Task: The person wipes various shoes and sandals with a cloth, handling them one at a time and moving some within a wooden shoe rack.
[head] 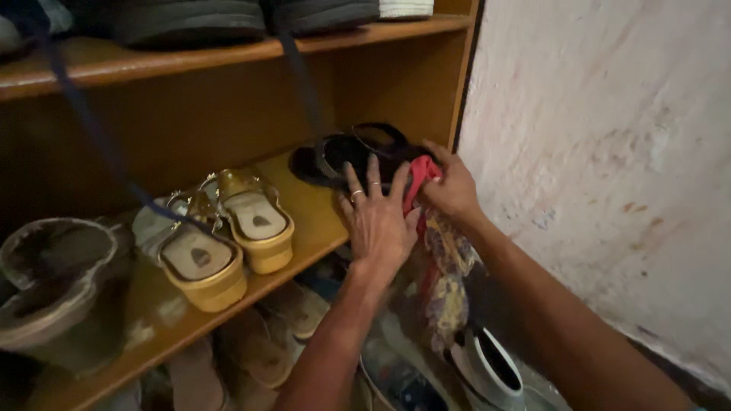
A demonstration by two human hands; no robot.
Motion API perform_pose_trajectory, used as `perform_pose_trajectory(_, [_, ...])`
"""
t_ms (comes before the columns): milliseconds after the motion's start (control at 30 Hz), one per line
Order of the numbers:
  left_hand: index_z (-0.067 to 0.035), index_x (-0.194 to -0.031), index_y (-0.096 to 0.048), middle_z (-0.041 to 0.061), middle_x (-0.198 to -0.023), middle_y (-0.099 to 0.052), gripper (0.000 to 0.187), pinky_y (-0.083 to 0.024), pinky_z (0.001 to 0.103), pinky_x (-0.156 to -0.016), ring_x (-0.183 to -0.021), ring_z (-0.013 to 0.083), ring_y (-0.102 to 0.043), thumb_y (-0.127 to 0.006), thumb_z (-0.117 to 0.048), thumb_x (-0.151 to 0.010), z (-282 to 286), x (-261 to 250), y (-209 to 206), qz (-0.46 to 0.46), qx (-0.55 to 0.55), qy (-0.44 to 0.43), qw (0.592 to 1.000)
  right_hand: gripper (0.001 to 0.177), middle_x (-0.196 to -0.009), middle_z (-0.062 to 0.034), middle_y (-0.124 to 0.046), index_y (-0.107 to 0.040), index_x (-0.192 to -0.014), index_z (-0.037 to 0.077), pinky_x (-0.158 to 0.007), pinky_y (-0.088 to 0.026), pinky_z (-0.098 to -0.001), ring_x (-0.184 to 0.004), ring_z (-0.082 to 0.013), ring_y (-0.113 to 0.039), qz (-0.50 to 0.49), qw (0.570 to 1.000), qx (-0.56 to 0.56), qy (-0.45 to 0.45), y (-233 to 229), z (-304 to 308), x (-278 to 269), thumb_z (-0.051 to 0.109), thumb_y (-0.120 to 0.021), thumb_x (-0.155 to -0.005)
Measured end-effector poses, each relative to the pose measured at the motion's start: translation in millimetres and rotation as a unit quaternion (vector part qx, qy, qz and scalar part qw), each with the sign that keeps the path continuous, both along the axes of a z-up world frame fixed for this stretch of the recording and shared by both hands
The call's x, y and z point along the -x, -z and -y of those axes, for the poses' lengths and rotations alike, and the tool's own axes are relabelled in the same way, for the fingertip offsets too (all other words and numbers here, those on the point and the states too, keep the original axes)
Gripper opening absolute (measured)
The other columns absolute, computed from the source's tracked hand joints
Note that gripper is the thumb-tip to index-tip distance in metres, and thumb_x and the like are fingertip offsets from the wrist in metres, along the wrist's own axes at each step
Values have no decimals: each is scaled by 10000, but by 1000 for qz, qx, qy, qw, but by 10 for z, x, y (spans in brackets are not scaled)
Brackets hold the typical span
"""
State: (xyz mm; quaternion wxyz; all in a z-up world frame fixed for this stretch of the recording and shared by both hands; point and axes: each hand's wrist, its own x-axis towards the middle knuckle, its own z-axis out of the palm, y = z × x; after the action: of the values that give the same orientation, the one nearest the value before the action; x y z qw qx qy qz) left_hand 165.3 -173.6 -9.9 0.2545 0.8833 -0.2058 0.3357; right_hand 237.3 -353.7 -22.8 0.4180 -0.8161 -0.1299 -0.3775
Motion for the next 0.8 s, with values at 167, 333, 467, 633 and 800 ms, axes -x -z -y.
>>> perform_pose_trajectory(167, [-170, -1433, -518, 170, -1459, -499, 529, -301, 608, -1133, -1422, 426, -369, -624, -181, -915, 78, -261, 207, 104, -42, -39, 993, 479, -938, -133, -760, -682, -1275, 117, -762, -554, -351, -828, -212, -730, -66, 995, -20, 65, -107, -210, 107, 132, -694, -796])
perform_pose_trajectory(333, [-39, -1417, -555, 201, -1370, -589, 499, -349, 498, -1206, -1304, 376, -524, -549, -100, -922, -60, -154, 252, 161, -81, -68, 981, 421, -909, -110, -780, -733, -1167, 108, -733, -552, -330, -779, -240, -725, -27, 998, -46, 18, -86, -442, 232, 76, -651, -756])
perform_pose_trajectory(467, [-4, -1355, -596, 197, -1333, -635, 473, -379, 470, -1176, -1255, 359, -580, -570, -59, -886, -353, 111, 201, 208, -83, -73, 972, 448, -1031, -146, -775, -736, -1156, 77, -834, -554, -360, -945, -266, -747, 132, 990, 26, -32, -24, -701, 397, 31, -643, -720])
perform_pose_trajectory(633, [15, -1333, -608, 206, -1314, -635, 500, -402, 481, -1134, -1223, 392, -576, -595, -40, -836, -476, 276, 85, 206, -58, -22, 976, 557, -919, -201, -756, -703, -1266, 153, -814, -561, -364, -835, -293, -736, -133, 990, 8, 41, -125, -760, 552, 66, -660, -717])
perform_pose_trajectory(800, [-21, -1348, -592, 198, -1326, -603, 477, -396, 500, -1099, -1241, 389, -521, -666, -141, -892, -503, 320, 62, 147, -25, -1, 989, 703, -1214, -174, -703, -532, -1419, 131, -912, -546, -340, -1112, -251, -675, 7, 998, -36, -53, 85, -685, 580, -13, -711, -755])
